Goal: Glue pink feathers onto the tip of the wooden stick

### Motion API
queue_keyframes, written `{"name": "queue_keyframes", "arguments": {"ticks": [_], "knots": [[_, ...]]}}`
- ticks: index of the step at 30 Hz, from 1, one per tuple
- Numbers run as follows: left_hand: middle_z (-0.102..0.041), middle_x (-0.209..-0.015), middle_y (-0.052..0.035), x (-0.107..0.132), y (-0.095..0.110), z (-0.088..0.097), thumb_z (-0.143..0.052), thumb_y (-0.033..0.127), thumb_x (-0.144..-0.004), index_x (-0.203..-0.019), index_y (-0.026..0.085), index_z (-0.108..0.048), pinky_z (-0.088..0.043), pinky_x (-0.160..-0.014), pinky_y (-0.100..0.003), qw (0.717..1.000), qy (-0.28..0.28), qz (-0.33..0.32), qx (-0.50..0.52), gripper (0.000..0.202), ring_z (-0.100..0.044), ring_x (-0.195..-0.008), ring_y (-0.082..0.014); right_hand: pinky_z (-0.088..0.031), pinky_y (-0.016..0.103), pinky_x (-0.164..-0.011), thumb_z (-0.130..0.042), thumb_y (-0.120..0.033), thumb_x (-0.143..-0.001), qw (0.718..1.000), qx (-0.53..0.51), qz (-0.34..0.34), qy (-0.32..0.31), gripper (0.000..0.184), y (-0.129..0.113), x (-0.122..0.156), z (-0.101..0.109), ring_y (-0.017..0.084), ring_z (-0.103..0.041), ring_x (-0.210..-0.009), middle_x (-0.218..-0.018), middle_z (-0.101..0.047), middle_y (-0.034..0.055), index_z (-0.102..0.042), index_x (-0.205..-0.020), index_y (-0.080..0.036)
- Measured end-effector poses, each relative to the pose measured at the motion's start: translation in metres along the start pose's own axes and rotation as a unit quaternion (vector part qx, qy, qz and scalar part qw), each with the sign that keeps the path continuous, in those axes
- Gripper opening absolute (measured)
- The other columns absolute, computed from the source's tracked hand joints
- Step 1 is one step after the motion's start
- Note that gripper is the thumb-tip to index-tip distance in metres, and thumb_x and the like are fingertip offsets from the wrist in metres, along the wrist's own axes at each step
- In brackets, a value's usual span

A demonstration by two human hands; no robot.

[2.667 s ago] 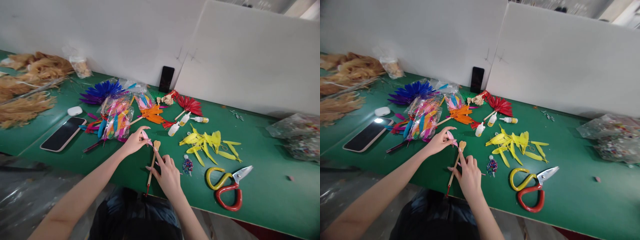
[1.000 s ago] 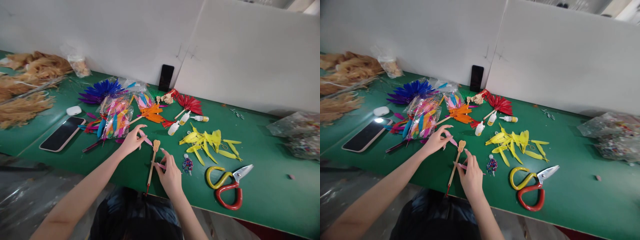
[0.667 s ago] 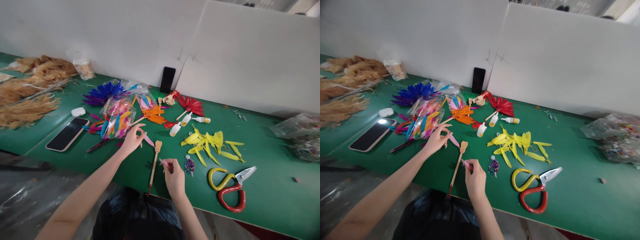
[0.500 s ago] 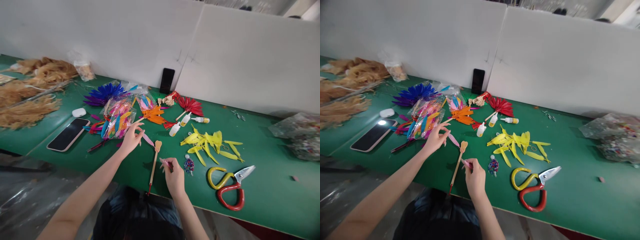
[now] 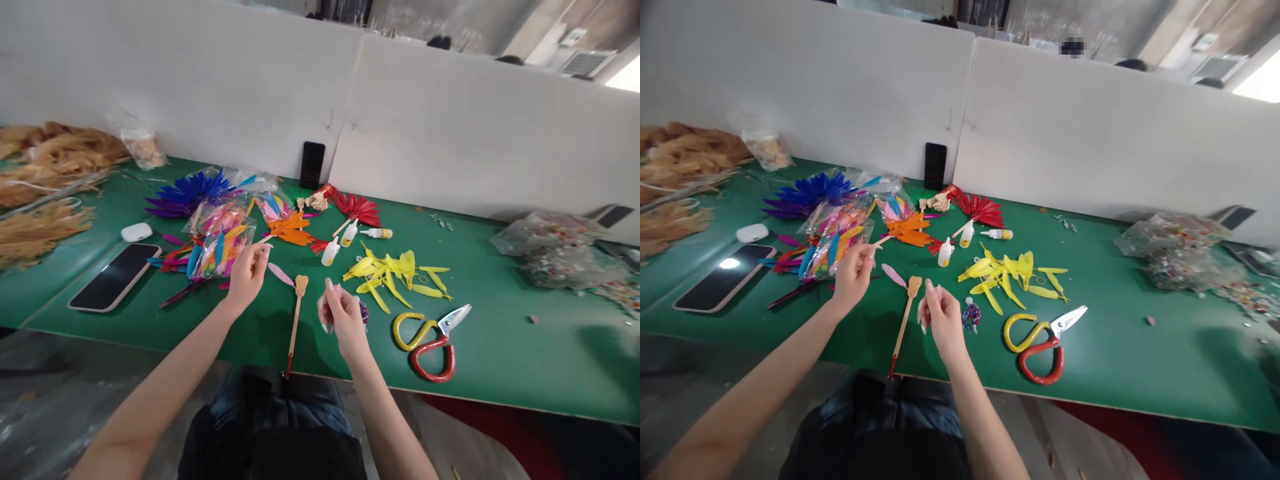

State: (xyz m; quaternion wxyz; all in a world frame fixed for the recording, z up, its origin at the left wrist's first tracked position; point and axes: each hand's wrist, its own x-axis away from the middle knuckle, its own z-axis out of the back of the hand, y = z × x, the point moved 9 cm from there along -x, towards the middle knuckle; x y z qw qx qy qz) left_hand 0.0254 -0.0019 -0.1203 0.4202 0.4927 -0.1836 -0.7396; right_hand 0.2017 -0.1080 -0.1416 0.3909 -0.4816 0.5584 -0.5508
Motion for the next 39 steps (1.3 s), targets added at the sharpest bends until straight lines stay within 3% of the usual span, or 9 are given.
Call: {"name": "queue_keyframes", "arguments": {"ticks": [3,8,11,15,20,26,32,39], "knots": [[-0.055,-0.07,-0.0009,0.007,0.033,0.0,-0.039,0.026,-0.091,-0.086,0.017,-0.056,-0.041,-0.054,-0.021,0.996,-0.011,-0.088,-0.032,0.02,-0.051,-0.057,-0.0102,-0.023,0.019,-0.034,-0.042,-0.06,-0.084,1.0,-0.018,-0.008,-0.002,0.053,0.003,0.001,-0.001,0.004,-0.033,-0.031,-0.038,-0.04,-0.0071,-0.04,-0.05,-0.019],[-0.048,-0.058,0.0036,0.032,0.095,-0.032,-0.043,0.038,-0.09,-0.075,0.018,-0.051,-0.035,-0.05,-0.021,0.968,-0.195,-0.154,-0.03,0.027,-0.045,-0.049,-0.0092,-0.021,0.019,-0.032,-0.05,-0.061,-0.079,0.999,-0.032,-0.019,-0.003,0.05,0.011,0.004,-0.003,0.004,-0.033,-0.03,-0.038,-0.044,-0.0062,-0.046,-0.052,-0.018],[-0.047,-0.06,0.0039,0.045,0.114,-0.045,-0.047,0.048,-0.086,-0.073,0.018,-0.048,-0.033,-0.047,-0.02,0.953,-0.244,-0.167,-0.066,0.033,-0.046,-0.05,-0.0094,-0.022,0.019,-0.032,-0.053,-0.063,-0.075,0.999,-0.04,-0.024,0.0,0.049,0.013,0.006,0.0,0.005,-0.036,-0.031,-0.04,-0.045,-0.0066,-0.051,-0.056,-0.018],[-0.053,-0.072,0.0007,0.048,0.114,-0.049,-0.046,0.047,-0.087,-0.089,0.018,-0.053,-0.04,-0.052,-0.022,0.958,-0.22,-0.155,-0.095,0.03,-0.052,-0.058,-0.0115,-0.021,0.021,-0.035,-0.046,-0.067,-0.076,0.998,-0.043,-0.035,0.002,0.054,0.014,0.01,0.009,0.007,-0.039,-0.032,-0.038,-0.046,-0.0045,-0.057,-0.06,-0.017],[-0.057,-0.098,-0.006,0.047,0.116,-0.056,-0.048,0.035,-0.089,-0.112,0.021,-0.056,-0.048,-0.075,-0.029,0.963,-0.216,-0.154,-0.053,0.028,-0.058,-0.088,-0.0176,-0.016,0.022,-0.037,-0.044,-0.07,-0.075,0.995,-0.067,-0.073,-0.013,0.057,0.017,0.018,0.021,0.011,-0.048,-0.044,-0.053,-0.056,0.0017,-0.065,-0.068,-0.017],[-0.057,-0.094,-0.0048,0.043,0.119,-0.068,-0.057,0.03,-0.084,-0.103,0.022,-0.063,-0.049,-0.078,-0.03,0.963,-0.238,-0.123,0.033,0.021,-0.057,-0.09,-0.0177,-0.011,0.021,-0.039,-0.048,-0.067,-0.075,0.986,-0.129,-0.105,-0.033,0.053,0.022,0.024,0.032,0.01,-0.04,-0.05,-0.059,-0.054,0.0025,-0.062,-0.062,-0.017],[-0.06,-0.086,-0.0044,0.046,0.127,-0.082,-0.056,0.029,-0.085,-0.088,0.021,-0.067,-0.046,-0.077,-0.033,0.957,-0.231,-0.171,0.03,0.014,-0.055,-0.085,-0.0177,-0.012,0.02,-0.04,-0.045,-0.069,-0.075,0.978,-0.158,-0.116,-0.065,0.055,0.023,0.028,0.037,0.006,-0.024,-0.042,-0.05,-0.043,-0.0036,-0.05,-0.054,-0.018],[-0.06,-0.077,-0.0036,0.053,0.135,-0.089,-0.05,0.022,-0.088,-0.076,0.018,-0.059,-0.042,-0.075,-0.032,0.956,-0.184,-0.227,0.016,0.015,-0.053,-0.079,-0.0162,-0.012,0.018,-0.036,-0.047,-0.07,-0.073,0.948,-0.228,-0.179,-0.131,0.056,0.025,0.036,0.034,0.004,-0.015,-0.039,-0.053,-0.033,-0.0082,-0.062,-0.079,-0.017]]}}
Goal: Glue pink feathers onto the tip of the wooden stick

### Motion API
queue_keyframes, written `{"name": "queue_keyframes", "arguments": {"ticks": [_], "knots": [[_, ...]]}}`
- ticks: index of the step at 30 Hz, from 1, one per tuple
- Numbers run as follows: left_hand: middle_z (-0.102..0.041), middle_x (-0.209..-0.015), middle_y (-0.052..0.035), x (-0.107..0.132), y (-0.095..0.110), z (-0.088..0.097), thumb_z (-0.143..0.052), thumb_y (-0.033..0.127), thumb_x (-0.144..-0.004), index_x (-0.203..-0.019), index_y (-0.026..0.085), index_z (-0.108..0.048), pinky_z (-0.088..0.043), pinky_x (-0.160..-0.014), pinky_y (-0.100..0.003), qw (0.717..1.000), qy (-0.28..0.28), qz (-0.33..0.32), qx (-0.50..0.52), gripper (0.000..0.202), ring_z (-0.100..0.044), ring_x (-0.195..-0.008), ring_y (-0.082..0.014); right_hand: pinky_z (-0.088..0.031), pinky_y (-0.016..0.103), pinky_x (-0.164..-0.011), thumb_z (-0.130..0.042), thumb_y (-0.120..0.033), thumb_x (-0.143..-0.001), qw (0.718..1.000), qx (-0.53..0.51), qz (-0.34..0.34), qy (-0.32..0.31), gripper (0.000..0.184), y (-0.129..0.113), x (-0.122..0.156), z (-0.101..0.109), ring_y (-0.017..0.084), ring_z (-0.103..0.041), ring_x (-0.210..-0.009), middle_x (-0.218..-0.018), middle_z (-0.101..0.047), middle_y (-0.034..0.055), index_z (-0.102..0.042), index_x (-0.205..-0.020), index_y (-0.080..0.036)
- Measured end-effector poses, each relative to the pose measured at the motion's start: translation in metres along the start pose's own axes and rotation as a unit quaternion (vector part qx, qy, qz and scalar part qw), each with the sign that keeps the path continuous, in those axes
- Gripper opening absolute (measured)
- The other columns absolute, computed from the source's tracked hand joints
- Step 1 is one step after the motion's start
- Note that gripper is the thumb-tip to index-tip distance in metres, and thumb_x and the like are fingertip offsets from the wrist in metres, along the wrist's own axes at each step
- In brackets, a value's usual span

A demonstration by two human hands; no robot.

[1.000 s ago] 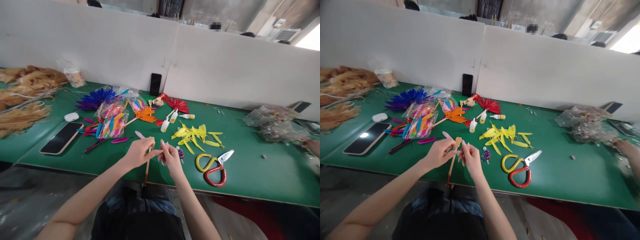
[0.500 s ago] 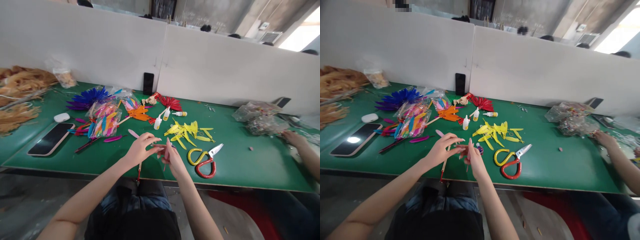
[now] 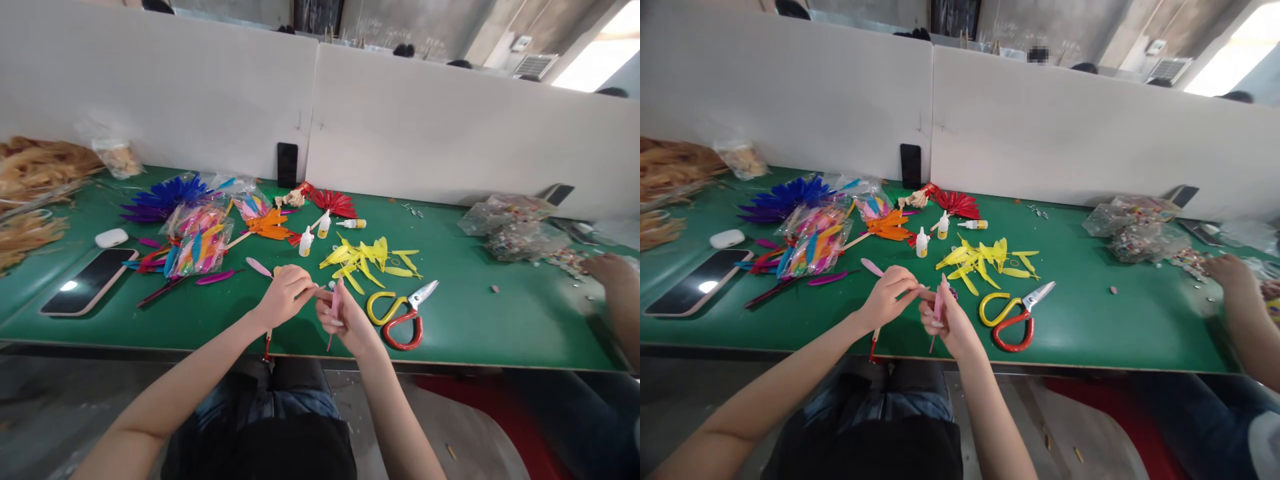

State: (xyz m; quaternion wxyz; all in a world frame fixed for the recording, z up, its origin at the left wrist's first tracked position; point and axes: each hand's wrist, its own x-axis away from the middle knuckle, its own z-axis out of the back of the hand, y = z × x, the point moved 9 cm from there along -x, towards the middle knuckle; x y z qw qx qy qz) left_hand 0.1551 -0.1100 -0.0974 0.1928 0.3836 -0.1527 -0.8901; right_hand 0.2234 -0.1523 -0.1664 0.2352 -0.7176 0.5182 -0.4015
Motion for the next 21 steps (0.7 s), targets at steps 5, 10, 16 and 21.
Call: {"name": "queue_keyframes", "arguments": {"ticks": [5,10,16,21], "knots": [[-0.048,-0.069,-0.0005,-0.01,-0.018,0.02,-0.048,0.026,-0.089,-0.066,0.019,-0.047,-0.041,-0.065,-0.027,0.992,0.08,0.096,0.017,0.024,-0.048,-0.068,-0.0139,-0.014,0.018,-0.037,-0.055,-0.059,-0.076,0.997,0.044,0.05,0.026,0.048,-0.016,0.009,0.01,0.003,-0.021,-0.042,-0.056,-0.037,-0.0069,-0.067,-0.093,-0.015],[-0.043,-0.062,0.0023,-0.02,-0.031,0.007,-0.044,0.03,-0.091,-0.059,0.018,-0.046,-0.039,-0.061,-0.024,0.984,-0.008,0.156,0.085,0.034,-0.047,-0.059,-0.0108,-0.02,0.018,-0.037,-0.068,-0.047,-0.067,0.966,0.164,0.133,0.147,0.043,-0.039,0.011,0.046,0.006,-0.046,-0.048,-0.061,-0.059,-0.001,-0.068,-0.094,-0.014],[-0.049,-0.066,0.0014,-0.011,-0.019,-0.035,-0.05,0.028,-0.087,-0.062,0.017,-0.05,-0.038,-0.059,-0.024,0.98,-0.143,0.13,0.042,0.027,-0.05,-0.064,-0.0127,-0.046,0.024,-0.052,-0.064,-0.053,-0.067,0.953,0.17,0.15,0.2,0.042,-0.041,0.004,0.072,0.017,-0.066,-0.066,-0.076,-0.071,0.0058,-0.067,-0.088,-0.017],[-0.053,-0.068,-0.0001,-0.013,-0.013,-0.052,-0.054,0.029,-0.085,-0.066,0.017,-0.055,-0.039,-0.059,-0.026,0.979,-0.175,0.106,0.021,0.022,-0.054,-0.068,-0.0153,-0.053,0.03,-0.062,-0.061,-0.056,-0.069,0.949,0.176,0.156,0.211,0.045,-0.042,0.006,0.075,0.021,-0.068,-0.077,-0.083,-0.072,0.0078,-0.066,-0.091,-0.018]]}}
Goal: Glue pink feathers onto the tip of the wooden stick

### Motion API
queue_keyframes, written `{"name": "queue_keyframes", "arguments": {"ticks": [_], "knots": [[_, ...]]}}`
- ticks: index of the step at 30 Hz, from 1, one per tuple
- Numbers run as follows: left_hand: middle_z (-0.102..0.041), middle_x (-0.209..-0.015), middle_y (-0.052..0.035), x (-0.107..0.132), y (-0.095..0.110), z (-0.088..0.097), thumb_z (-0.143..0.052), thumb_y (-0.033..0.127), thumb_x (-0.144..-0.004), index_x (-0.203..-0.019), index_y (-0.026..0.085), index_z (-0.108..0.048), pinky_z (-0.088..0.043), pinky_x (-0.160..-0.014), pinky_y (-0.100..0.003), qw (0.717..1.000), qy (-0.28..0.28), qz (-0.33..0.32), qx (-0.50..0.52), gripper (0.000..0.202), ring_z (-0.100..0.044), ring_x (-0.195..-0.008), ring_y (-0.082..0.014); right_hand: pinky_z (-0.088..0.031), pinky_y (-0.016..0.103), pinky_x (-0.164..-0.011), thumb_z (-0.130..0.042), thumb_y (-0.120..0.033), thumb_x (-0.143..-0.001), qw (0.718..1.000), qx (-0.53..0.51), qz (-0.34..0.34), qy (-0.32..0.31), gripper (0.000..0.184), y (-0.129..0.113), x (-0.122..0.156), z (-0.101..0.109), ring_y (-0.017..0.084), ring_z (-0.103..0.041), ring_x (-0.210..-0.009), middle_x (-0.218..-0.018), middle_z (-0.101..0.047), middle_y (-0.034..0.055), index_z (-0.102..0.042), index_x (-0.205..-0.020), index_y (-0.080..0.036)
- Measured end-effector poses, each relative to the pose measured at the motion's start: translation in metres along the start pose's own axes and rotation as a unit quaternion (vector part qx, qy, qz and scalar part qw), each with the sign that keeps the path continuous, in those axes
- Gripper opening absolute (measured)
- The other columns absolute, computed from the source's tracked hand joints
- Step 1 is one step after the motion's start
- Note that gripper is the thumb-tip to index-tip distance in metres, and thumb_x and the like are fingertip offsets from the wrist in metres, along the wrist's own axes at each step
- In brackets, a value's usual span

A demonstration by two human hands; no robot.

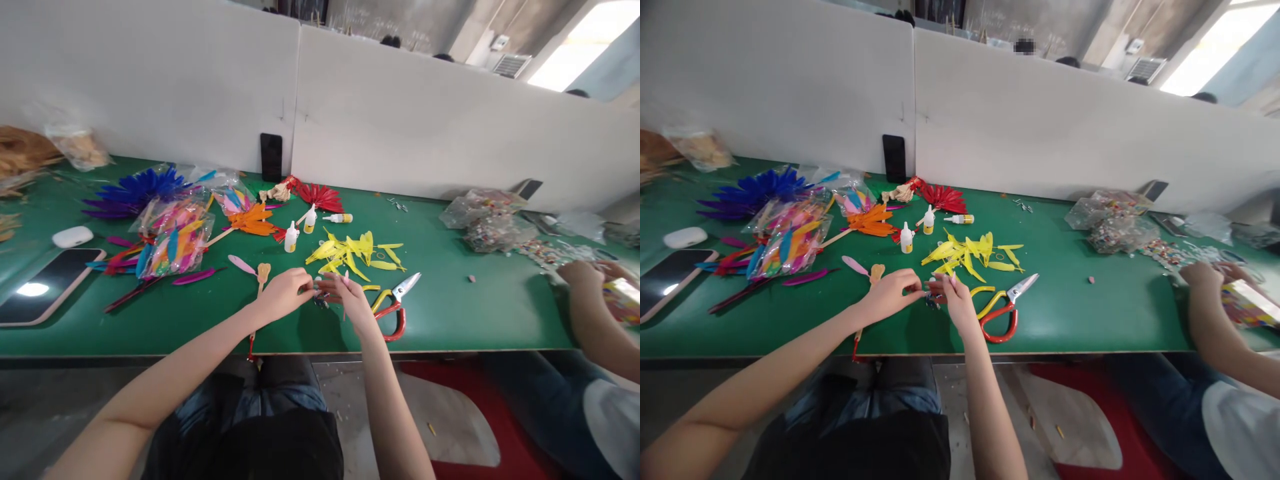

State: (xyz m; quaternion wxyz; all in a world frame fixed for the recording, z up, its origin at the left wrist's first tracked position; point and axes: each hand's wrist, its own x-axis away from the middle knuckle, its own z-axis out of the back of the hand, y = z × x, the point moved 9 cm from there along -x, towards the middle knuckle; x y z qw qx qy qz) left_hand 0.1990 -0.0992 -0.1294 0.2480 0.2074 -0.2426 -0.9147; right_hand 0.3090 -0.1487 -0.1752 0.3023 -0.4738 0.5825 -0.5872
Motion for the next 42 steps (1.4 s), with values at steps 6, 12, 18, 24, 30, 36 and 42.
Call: {"name": "queue_keyframes", "arguments": {"ticks": [6,12,18,24,30,36,42], "knots": [[-0.051,-0.067,-0.0013,-0.008,0.012,-0.017,-0.049,0.029,-0.088,-0.067,0.017,-0.057,-0.037,-0.056,-0.024,0.996,-0.051,-0.048,-0.056,0.025,-0.055,-0.07,-0.0168,-0.035,0.019,-0.036,-0.055,-0.058,-0.075,0.996,0.035,0.052,0.059,0.044,-0.017,0.005,0.014,0.015,-0.061,-0.059,-0.074,-0.07,0.0058,-0.066,-0.079,-0.017],[-0.05,-0.067,0.0001,-0.012,0.007,-0.019,-0.053,0.028,-0.084,-0.069,0.018,-0.057,-0.035,-0.052,-0.023,0.998,-0.049,-0.024,-0.031,0.019,-0.052,-0.064,-0.015,-0.027,0.021,-0.036,-0.068,-0.051,-0.066,0.987,0.084,0.094,0.101,0.035,-0.031,0.013,0.017,0.01,-0.047,-0.047,-0.058,-0.061,0.0007,-0.062,-0.064,-0.017],[-0.055,-0.069,-0.0004,-0.01,-0.002,-0.003,-0.053,0.022,-0.082,-0.079,0.018,-0.059,-0.041,-0.06,-0.026,0.998,-0.009,-0.014,0.052,0.008,-0.054,-0.069,-0.016,-0.035,0.025,-0.046,-0.05,-0.054,-0.079,0.978,0.151,0.122,0.082,0.044,-0.042,0.017,-0.001,0.012,-0.047,-0.049,-0.053,-0.059,0.0014,-0.067,-0.061,-0.018],[-0.05,-0.057,0.0025,-0.001,-0.018,0.026,-0.033,0.037,-0.093,-0.071,0.018,-0.056,-0.041,-0.055,-0.024,0.971,0.024,0.074,0.224,0.037,-0.051,-0.054,-0.012,-0.038,0.028,-0.062,-0.073,-0.045,-0.062,0.924,0.285,0.207,0.15,0.027,-0.062,0.033,-0.007,0.016,-0.049,-0.066,-0.07,-0.059,0.0013,-0.065,-0.073,-0.022],[-0.058,-0.091,-0.003,0.008,0.004,0.036,-0.043,0.037,-0.09,-0.094,0.022,-0.064,-0.046,-0.067,-0.025,0.971,-0.027,0.021,0.239,0.026,-0.057,-0.078,-0.0135,-0.043,0.026,-0.056,-0.071,-0.049,-0.064,0.794,0.44,0.359,0.217,0.042,-0.085,0.054,-0.021,0.017,-0.051,-0.072,-0.083,-0.056,0.0039,-0.048,-0.086,-0.022],[-0.061,-0.085,-0.0023,0.01,0.011,0.032,-0.059,0.03,-0.081,-0.079,0.019,-0.067,-0.045,-0.073,-0.027,0.971,-0.01,0.014,0.239,0.013,-0.058,-0.08,-0.015,-0.046,0.025,-0.05,-0.068,-0.037,-0.068,0.735,0.493,0.423,0.197,0.033,-0.083,0.057,-0.03,0.021,-0.054,-0.084,-0.092,-0.056,0.0086,-0.048,-0.089,-0.021],[-0.057,-0.072,-0.0002,0.011,0.001,0.024,-0.063,0.029,-0.076,-0.067,0.018,-0.065,-0.038,-0.057,-0.023,0.958,0.014,0.082,0.275,0.014,-0.053,-0.067,-0.0122,-0.048,0.024,-0.05,-0.065,-0.036,-0.07,0.716,0.51,0.432,0.203,0.03,-0.08,0.061,-0.03,0.02,-0.055,-0.085,-0.094,-0.056,0.0078,-0.049,-0.091,-0.021]]}}
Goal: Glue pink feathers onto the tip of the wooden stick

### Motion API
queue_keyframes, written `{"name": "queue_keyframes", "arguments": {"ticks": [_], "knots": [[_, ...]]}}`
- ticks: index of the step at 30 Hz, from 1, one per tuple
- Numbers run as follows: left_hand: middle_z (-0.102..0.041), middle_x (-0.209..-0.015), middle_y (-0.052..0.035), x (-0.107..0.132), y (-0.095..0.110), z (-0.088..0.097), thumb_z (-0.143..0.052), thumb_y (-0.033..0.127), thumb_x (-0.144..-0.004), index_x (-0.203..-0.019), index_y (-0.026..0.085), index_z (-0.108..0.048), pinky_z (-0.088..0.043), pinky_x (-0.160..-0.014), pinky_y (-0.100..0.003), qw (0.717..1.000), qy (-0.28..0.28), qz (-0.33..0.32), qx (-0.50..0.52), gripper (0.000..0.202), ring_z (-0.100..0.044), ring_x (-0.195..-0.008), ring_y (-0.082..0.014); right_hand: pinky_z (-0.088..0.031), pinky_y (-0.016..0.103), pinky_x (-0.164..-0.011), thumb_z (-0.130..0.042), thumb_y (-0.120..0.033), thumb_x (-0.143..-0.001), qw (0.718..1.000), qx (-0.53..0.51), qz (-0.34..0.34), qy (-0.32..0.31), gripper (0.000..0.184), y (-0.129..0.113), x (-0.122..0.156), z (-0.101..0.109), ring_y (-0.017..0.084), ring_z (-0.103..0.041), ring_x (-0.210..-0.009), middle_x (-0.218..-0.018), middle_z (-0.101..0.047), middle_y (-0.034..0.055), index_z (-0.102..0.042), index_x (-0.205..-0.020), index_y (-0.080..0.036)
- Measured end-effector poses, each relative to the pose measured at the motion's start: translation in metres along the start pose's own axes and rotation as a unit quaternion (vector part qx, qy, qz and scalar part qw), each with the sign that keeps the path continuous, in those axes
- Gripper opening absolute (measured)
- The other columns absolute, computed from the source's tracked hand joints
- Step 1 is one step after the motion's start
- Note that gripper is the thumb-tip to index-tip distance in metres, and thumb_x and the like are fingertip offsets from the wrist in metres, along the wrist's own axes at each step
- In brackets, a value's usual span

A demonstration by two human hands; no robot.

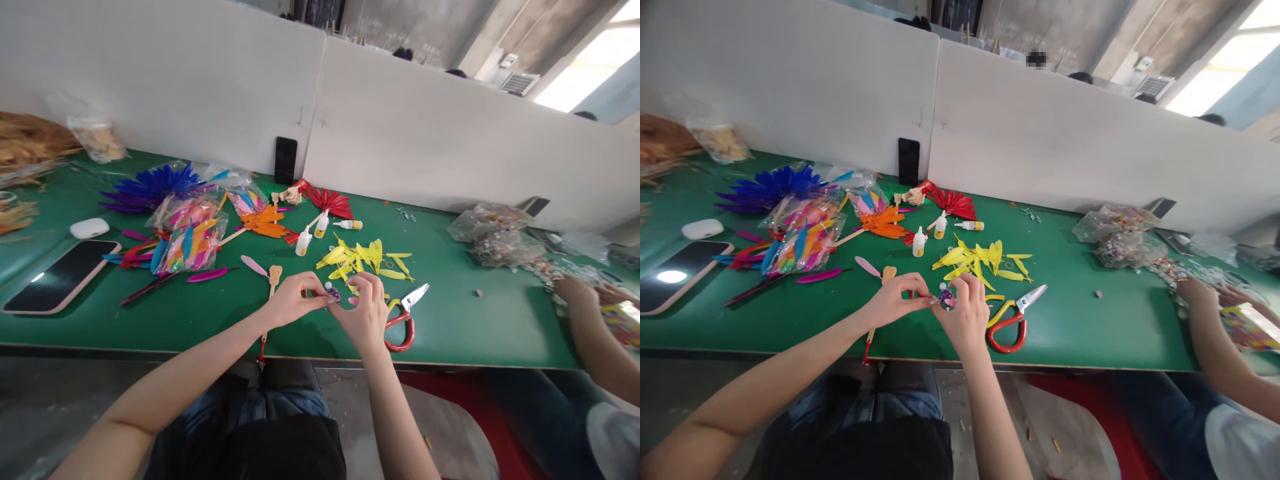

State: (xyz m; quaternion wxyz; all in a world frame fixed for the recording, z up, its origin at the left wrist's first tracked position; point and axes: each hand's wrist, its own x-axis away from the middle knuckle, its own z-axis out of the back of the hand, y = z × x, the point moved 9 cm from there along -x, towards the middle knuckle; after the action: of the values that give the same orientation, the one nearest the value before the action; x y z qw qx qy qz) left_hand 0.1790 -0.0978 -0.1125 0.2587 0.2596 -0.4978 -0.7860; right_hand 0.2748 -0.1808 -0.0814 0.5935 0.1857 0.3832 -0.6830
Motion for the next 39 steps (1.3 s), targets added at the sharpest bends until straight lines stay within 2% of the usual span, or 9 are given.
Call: {"name": "queue_keyframes", "arguments": {"ticks": [6,11,18,23,26,29,33,36,39], "knots": [[-0.045,-0.062,0.0031,0.0,-0.003,-0.004,-0.06,0.028,-0.076,-0.055,0.016,-0.05,-0.034,-0.054,-0.023,0.998,0.047,0.03,0.006,0.026,-0.045,-0.058,-0.0103,-0.048,0.023,-0.05,-0.065,-0.035,-0.072,1.0,0.022,0.02,0.0,0.025,-0.005,-0.002,0.003,0.019,-0.055,-0.083,-0.092,-0.056,0.007,-0.052,-0.088,-0.02],[-0.043,-0.065,0.0024,-0.002,-0.003,-0.003,-0.053,0.028,-0.08,-0.058,0.017,-0.047,-0.036,-0.057,-0.023,0.996,0.083,0.004,-0.04,0.025,-0.045,-0.06,-0.0112,-0.047,0.022,-0.049,-0.067,-0.042,-0.072,1.0,0.029,0.008,-0.01,0.03,0.001,0.0,0.005,0.019,-0.055,-0.083,-0.094,-0.057,0.0077,-0.054,-0.089,-0.02],[-0.042,-0.063,0.0022,-0.017,-0.01,-0.018,-0.038,0.031,-0.088,-0.061,0.018,-0.042,-0.032,-0.054,-0.024,0.996,0.015,-0.012,-0.092,0.029,-0.043,-0.058,-0.012,-0.046,0.023,-0.051,-0.072,-0.05,-0.065,0.999,-0.008,-0.054,-0.008,0.043,0.023,0.003,0.018,0.015,-0.054,-0.07,-0.091,-0.058,0.0061,-0.054,-0.09,-0.02],[-0.053,-0.057,0.0024,-0.027,-0.014,-0.043,-0.047,0.021,-0.081,-0.069,0.018,-0.054,-0.03,-0.05,-0.024,0.993,-0.066,0.006,-0.096,0.014,-0.048,-0.054,-0.0126,-0.044,0.022,-0.058,-0.061,-0.032,-0.081,0.991,-0.107,-0.066,-0.047,0.011,0.025,0.004,0.013,0.013,-0.051,-0.066,-0.074,-0.061,0.0005,-0.06,-0.078,-0.021],[-0.063,-0.066,-0.0008,-0.029,-0.011,-0.047,-0.051,0.012,-0.075,-0.08,0.017,-0.061,-0.036,-0.055,-0.024,0.993,-0.08,-0.011,-0.083,0.012,-0.055,-0.061,-0.0152,-0.039,0.023,-0.055,-0.062,-0.031,-0.081,0.985,-0.147,-0.074,-0.045,0.017,0.026,0.006,0.013,0.012,-0.048,-0.06,-0.061,-0.059,-0.0014,-0.06,-0.066,-0.021],[-0.066,-0.07,-0.003,-0.026,-0.01,-0.038,-0.048,0.022,-0.082,-0.084,0.017,-0.063,-0.039,-0.054,-0.025,0.995,-0.073,-0.017,-0.061,0.016,-0.057,-0.061,-0.0164,-0.036,0.023,-0.053,-0.063,-0.032,-0.08,0.981,-0.162,-0.084,-0.061,0.019,0.028,0.006,0.008,0.012,-0.047,-0.056,-0.059,-0.057,-0.0017,-0.061,-0.064,-0.02],[-0.063,-0.057,-0.0036,-0.022,-0.014,-0.018,-0.038,0.042,-0.089,-0.072,0.015,-0.061,-0.041,-0.051,-0.025,0.997,-0.07,0.003,0.021,0.039,-0.053,-0.049,-0.0138,-0.037,0.023,-0.054,-0.056,-0.034,-0.084,0.967,-0.197,-0.109,-0.123,0.023,0.024,0.003,-0.008,0.011,-0.047,-0.055,-0.061,-0.055,-0.0018,-0.059,-0.066,-0.019],[-0.056,-0.047,-0.0004,-0.024,-0.021,0.007,-0.033,0.05,-0.09,-0.075,0.015,-0.059,-0.041,-0.047,-0.023,0.997,-0.056,0.019,0.049,0.046,-0.049,-0.04,-0.0116,-0.037,0.022,-0.052,-0.049,-0.037,-0.087,0.944,-0.25,-0.125,-0.175,0.032,0.01,-0.004,-0.025,0.011,-0.047,-0.052,-0.056,-0.051,-0.0027,-0.056,-0.061,-0.019],[-0.052,-0.045,0.0019,-0.029,-0.035,0.045,-0.035,0.052,-0.089,-0.074,0.014,-0.059,-0.037,-0.043,-0.021,0.994,-0.013,0.04,0.101,0.047,-0.046,-0.038,-0.0096,-0.037,0.021,-0.049,-0.043,-0.04,-0.09,0.932,-0.273,-0.129,-0.199,0.041,-0.01,-0.016,-0.043,0.01,-0.045,-0.047,-0.049,-0.045,-0.0044,-0.051,-0.055,-0.019]]}}
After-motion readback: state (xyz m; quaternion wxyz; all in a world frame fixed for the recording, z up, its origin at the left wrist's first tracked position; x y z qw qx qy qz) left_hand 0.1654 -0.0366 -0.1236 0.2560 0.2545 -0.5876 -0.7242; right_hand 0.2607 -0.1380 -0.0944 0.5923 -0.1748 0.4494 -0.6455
